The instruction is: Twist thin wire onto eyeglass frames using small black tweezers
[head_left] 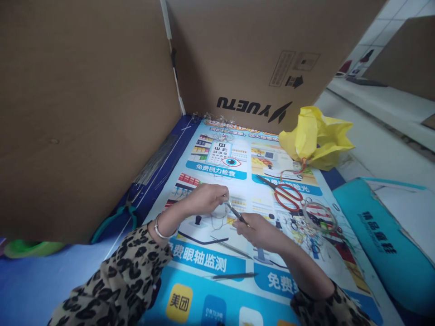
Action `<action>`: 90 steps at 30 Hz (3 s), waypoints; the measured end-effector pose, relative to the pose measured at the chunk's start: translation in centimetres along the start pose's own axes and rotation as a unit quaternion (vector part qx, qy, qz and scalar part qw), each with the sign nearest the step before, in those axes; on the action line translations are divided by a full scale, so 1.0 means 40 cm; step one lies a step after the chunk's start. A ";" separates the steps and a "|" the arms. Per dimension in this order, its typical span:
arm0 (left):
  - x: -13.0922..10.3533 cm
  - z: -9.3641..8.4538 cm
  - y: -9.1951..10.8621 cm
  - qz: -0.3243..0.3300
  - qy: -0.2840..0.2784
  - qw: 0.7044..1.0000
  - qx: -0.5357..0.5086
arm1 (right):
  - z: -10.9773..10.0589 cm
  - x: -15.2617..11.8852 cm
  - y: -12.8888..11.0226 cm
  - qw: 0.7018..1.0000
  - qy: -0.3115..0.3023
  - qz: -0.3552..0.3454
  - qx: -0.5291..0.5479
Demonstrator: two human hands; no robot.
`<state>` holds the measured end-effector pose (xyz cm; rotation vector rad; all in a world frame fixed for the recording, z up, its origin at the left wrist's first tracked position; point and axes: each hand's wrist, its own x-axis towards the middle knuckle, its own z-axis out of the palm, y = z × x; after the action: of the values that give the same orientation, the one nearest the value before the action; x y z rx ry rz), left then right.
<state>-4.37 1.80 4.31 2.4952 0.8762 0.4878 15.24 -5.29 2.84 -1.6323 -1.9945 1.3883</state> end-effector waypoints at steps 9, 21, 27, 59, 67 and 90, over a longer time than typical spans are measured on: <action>0.000 -0.014 0.005 -0.039 -0.016 0.994 0.104 | -0.036 -0.003 0.010 0.984 0.095 -0.004 -0.150; 0.000 0.019 0.037 -0.002 -0.042 0.995 0.093 | 0.004 0.035 -0.013 0.971 0.226 -0.071 -0.013; 0.001 -0.015 -0.069 -0.095 0.066 0.993 -0.005 | -0.014 0.096 -0.007 0.962 0.256 -0.096 0.026; 0.011 0.111 -0.064 -0.133 0.025 0.981 0.138 | 0.006 0.139 0.070 0.911 0.352 -0.199 -0.079; 0.012 0.098 -0.062 -0.214 0.047 0.967 0.130 | 0.007 0.135 0.068 0.915 0.343 -0.202 -0.066; 0.022 0.104 -0.046 -0.186 0.046 0.937 -0.292 | 0.005 0.120 0.055 0.886 0.387 -0.254 -0.031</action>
<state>-2.71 2.44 0.02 1.7341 1.0304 0.6276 14.80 -1.43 -0.74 -1.2419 -1.7574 0.3809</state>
